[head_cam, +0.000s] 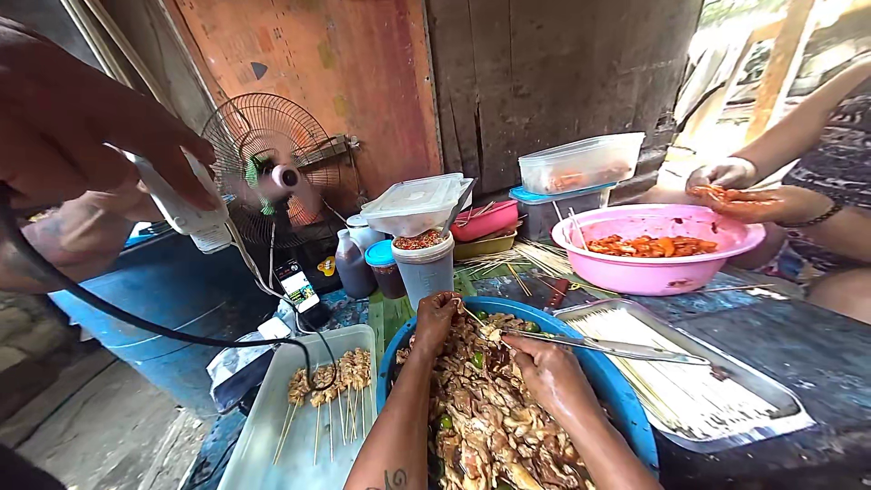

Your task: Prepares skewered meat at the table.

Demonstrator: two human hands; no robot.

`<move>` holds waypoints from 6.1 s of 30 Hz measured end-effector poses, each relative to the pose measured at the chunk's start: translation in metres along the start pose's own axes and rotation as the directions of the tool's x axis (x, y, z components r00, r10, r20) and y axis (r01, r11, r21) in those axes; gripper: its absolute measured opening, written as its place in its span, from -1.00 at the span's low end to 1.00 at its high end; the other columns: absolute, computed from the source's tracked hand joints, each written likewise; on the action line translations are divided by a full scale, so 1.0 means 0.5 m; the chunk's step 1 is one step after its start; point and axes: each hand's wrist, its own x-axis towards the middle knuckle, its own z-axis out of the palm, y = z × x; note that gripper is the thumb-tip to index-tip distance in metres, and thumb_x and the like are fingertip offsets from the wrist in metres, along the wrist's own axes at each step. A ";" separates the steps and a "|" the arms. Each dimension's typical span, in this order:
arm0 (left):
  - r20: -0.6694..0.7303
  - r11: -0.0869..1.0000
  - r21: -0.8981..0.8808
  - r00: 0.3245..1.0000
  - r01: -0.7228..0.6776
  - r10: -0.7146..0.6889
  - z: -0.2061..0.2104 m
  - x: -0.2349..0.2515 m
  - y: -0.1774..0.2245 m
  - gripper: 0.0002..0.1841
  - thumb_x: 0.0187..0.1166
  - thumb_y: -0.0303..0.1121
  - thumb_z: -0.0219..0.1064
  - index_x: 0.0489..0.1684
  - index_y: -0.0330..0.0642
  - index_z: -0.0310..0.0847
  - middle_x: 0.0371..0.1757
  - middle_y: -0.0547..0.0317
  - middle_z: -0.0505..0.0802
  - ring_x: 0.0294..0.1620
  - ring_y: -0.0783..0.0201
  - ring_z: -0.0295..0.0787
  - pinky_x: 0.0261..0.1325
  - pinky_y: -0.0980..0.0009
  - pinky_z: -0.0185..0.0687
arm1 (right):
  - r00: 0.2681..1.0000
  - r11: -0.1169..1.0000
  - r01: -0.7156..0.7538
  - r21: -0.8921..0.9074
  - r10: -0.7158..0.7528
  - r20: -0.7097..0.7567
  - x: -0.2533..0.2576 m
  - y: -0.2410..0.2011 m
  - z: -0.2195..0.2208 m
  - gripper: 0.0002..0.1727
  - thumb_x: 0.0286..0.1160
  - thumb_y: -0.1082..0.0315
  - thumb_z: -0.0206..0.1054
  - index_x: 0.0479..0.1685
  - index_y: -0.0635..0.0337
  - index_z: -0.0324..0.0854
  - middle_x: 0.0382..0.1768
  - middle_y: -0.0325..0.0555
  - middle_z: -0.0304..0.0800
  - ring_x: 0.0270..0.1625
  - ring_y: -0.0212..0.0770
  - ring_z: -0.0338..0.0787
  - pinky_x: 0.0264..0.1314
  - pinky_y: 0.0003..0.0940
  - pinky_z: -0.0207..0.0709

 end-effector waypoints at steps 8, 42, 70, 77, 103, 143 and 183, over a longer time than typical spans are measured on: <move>0.103 0.950 0.298 0.993 -0.093 0.065 0.009 -0.031 0.031 -0.72 0.79 -0.55 0.09 0.24 -0.37 0.70 -0.11 -0.09 0.86 -0.29 0.27 0.79 -0.09 0.31 0.75 | 0.999 1.000 0.025 0.008 -0.025 -0.026 -0.003 0.000 0.002 -0.65 0.70 0.51 0.16 0.25 0.17 0.82 0.17 0.17 0.87 0.31 0.22 0.80 0.45 0.26 0.51; 0.355 0.946 0.322 0.924 0.019 -0.140 0.016 -0.024 0.039 -0.89 0.56 -0.57 0.37 -0.09 -0.43 0.71 -0.21 0.00 0.81 -0.23 0.30 0.71 -0.04 0.32 0.67 | 0.955 0.989 -0.019 0.144 0.061 -0.290 0.000 0.012 -0.010 -0.66 0.69 0.54 0.14 0.23 0.27 0.80 0.05 0.30 0.87 0.19 0.31 0.82 0.31 0.35 0.51; 0.455 0.319 0.863 0.876 -0.391 -0.160 -0.012 -0.016 0.136 -0.63 0.46 -0.48 0.47 0.26 -0.11 0.76 0.46 -0.22 0.64 0.40 -0.26 0.63 0.31 -0.25 0.59 | 0.966 0.993 -0.044 0.109 0.070 -0.251 0.009 0.010 -0.010 -0.66 0.75 0.50 0.13 0.27 0.27 0.78 0.11 0.35 0.84 0.27 0.36 0.78 0.39 0.38 0.45; 0.748 0.623 0.607 0.620 -0.494 -0.237 -0.013 -0.194 0.185 -0.86 0.52 -0.49 0.45 -0.10 -0.32 0.86 -0.06 -0.09 0.91 0.02 0.01 0.85 0.22 -0.09 0.66 | 0.966 0.993 -0.013 0.120 0.043 -0.256 0.009 0.010 -0.008 -0.68 0.73 0.52 0.15 0.24 0.29 0.79 0.05 0.37 0.86 0.22 0.38 0.80 0.36 0.42 0.46; 0.055 0.859 -0.341 0.921 0.382 -0.387 0.019 0.002 0.050 -0.88 0.68 -0.47 0.28 0.00 -0.31 0.66 -0.42 0.15 0.78 -0.60 0.41 0.66 -0.54 0.53 0.61 | 0.987 0.992 0.089 0.083 -0.077 -0.143 0.006 0.015 0.002 -0.66 0.71 0.49 0.15 0.24 0.22 0.81 0.09 0.24 0.88 0.24 0.27 0.82 0.39 0.30 0.51; 0.277 0.568 0.808 0.951 -0.154 -0.136 0.000 -0.126 0.128 -0.76 0.48 -0.33 0.53 0.04 -0.16 0.84 0.19 -0.23 0.76 0.25 -0.21 0.70 0.26 -0.21 0.62 | 0.989 0.978 0.054 0.202 -0.025 -0.144 -0.001 -0.007 0.004 -0.69 0.73 0.51 0.18 0.25 0.31 0.78 0.14 0.29 0.85 0.27 0.28 0.79 0.41 0.33 0.48; 0.066 0.880 0.448 0.988 -0.157 0.143 0.018 -0.073 0.083 -0.73 0.80 -0.48 0.11 0.28 -0.20 0.68 -0.16 -0.10 0.84 -0.34 0.07 0.76 -0.20 0.10 0.69 | 0.984 0.986 0.115 0.124 -0.096 -0.153 -0.011 0.001 0.019 -0.69 0.68 0.53 0.18 0.18 0.29 0.82 0.01 0.25 0.89 0.11 0.24 0.86 0.24 0.31 0.57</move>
